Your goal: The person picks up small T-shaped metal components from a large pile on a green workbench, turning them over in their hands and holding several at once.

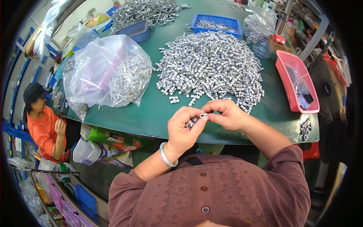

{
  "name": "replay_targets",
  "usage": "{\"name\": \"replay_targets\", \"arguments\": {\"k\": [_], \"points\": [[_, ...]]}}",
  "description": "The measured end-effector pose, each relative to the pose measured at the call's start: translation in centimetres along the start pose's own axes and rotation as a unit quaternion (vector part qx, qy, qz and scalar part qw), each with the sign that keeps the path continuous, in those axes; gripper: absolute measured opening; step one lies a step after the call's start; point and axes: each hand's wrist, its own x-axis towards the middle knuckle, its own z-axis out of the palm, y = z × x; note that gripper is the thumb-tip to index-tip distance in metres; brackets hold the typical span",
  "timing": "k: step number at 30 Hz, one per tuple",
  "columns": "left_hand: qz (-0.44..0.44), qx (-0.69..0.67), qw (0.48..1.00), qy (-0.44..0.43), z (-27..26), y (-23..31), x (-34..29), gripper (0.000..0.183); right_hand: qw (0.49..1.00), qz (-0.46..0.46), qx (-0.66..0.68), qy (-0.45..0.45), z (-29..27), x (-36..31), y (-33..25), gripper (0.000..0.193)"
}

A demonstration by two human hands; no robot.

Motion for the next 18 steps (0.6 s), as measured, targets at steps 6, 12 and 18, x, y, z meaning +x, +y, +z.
{"name": "replay_targets", "arguments": {"k": [6,12,18], "points": [[-0.005,0.000,1.000,0.024,-2.0,0.1,-0.3,0.011,1.000,-0.011,-0.012,-0.018,1.4,1.7,-0.6,0.015],[-0.227,-0.233,0.945,0.024,-3.9,-0.6,-1.1,0.009,0.997,-0.048,-0.039,-0.042,2.8,3.0,-0.9,0.012],[-0.393,-0.402,0.826,0.022,-5.0,-1.0,-2.5,0.009,0.985,-0.092,-0.112,-0.092,4.1,3.5,-1.3,0.011]]}}
